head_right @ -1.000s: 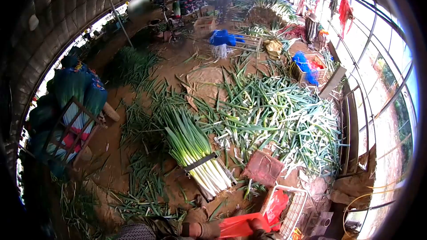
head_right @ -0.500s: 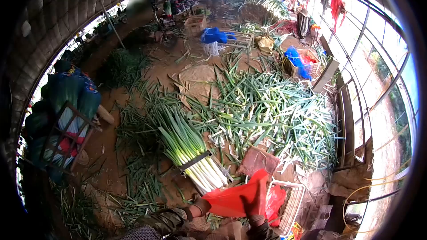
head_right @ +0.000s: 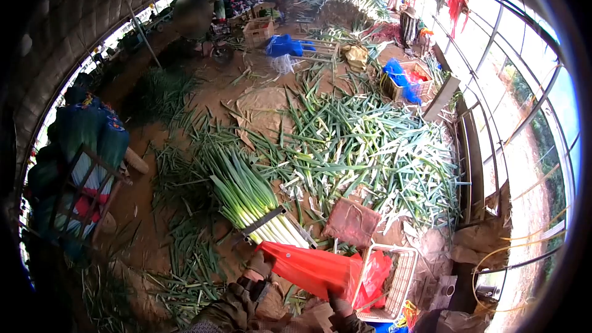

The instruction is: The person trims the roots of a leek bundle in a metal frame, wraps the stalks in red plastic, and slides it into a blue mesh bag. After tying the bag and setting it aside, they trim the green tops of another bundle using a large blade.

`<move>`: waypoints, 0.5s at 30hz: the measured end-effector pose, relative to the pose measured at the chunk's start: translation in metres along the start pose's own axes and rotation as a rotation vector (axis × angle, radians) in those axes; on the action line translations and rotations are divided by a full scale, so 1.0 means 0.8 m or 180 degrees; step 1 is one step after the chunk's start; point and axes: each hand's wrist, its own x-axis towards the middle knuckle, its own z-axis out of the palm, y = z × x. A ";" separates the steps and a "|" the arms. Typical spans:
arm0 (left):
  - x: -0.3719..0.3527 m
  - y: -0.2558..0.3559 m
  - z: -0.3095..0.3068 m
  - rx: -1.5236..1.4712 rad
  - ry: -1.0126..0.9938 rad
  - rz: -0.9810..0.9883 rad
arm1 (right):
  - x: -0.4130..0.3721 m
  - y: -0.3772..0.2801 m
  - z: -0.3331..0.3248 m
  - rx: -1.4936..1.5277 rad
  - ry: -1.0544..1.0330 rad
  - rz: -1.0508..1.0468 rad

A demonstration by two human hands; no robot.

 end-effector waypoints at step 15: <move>-0.104 -0.001 0.056 0.3882 0.0176 0.2979 | 0.064 0.084 -0.067 -0.1629 -0.0008 -0.0073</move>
